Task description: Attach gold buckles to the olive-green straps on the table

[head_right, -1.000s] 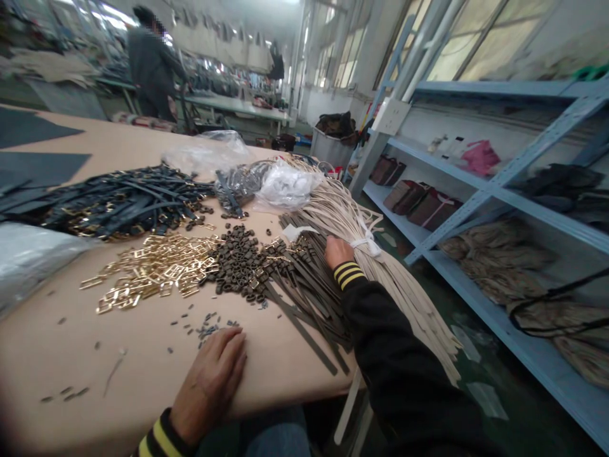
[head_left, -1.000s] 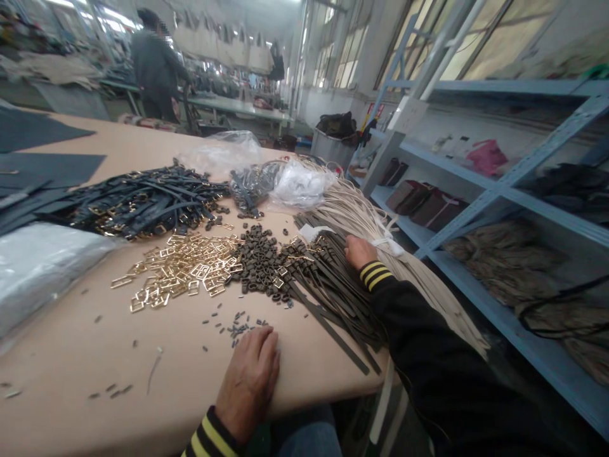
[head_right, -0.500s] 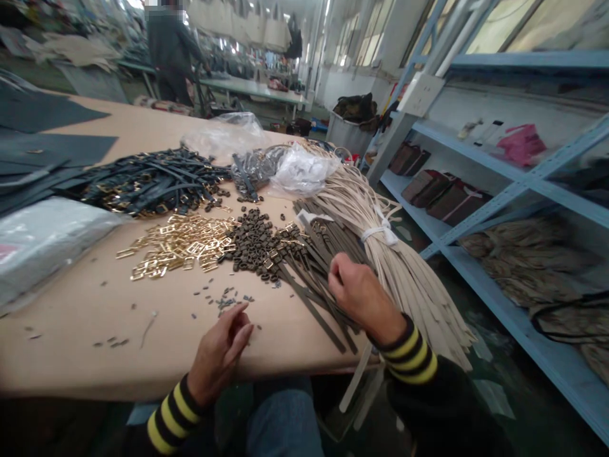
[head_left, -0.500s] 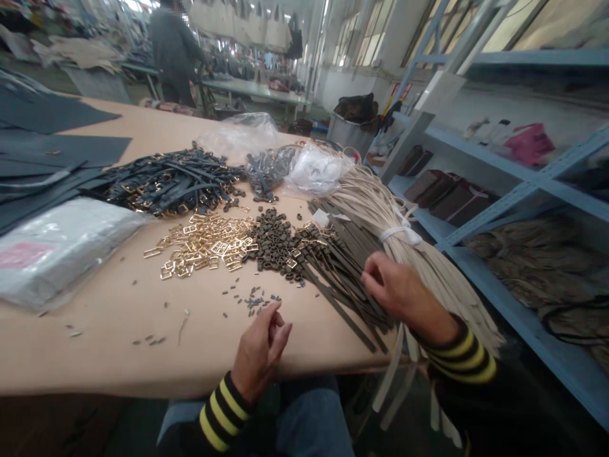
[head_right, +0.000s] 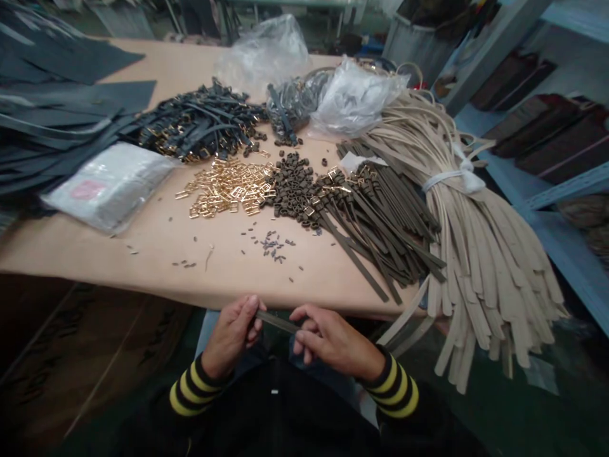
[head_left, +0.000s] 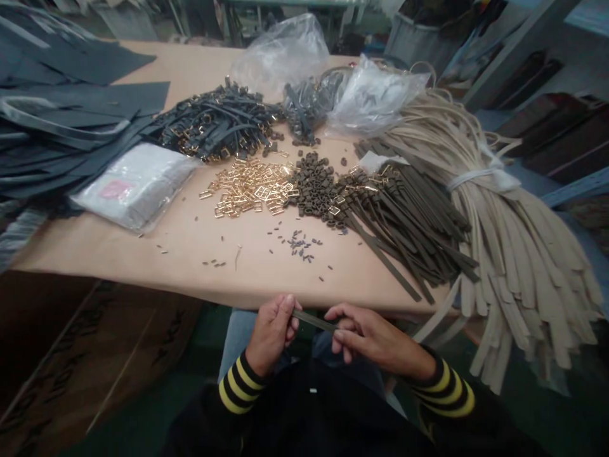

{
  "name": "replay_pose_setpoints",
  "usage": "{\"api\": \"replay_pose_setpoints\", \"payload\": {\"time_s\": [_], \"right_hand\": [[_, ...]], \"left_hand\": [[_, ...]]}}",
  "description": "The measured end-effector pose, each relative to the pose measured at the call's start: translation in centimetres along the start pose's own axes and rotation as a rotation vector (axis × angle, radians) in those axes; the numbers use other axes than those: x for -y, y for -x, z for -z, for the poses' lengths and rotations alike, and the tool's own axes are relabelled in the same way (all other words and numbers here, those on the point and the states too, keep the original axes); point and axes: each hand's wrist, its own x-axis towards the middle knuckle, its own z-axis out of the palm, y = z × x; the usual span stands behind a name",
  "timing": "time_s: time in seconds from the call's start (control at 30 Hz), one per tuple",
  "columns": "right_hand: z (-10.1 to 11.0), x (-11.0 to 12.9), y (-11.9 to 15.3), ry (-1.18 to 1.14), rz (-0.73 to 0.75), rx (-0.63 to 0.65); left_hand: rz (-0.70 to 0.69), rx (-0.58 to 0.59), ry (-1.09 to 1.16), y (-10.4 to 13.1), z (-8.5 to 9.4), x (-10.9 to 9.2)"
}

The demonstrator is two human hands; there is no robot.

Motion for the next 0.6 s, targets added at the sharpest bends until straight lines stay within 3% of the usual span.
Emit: {"api": "replay_pose_setpoints", "payload": {"time_s": [0.23, 0.6], "right_hand": [[-2.0, -0.2, -2.3, -0.174, -0.002, -0.053], [-1.3, -0.1, -1.9, -0.197, 0.019, 0.015]], "left_hand": [[-0.049, 0.005, -0.144, 0.4, -0.4, 0.5], [-0.065, -0.084, -0.053, 0.0, 0.5, 1.1]]}}
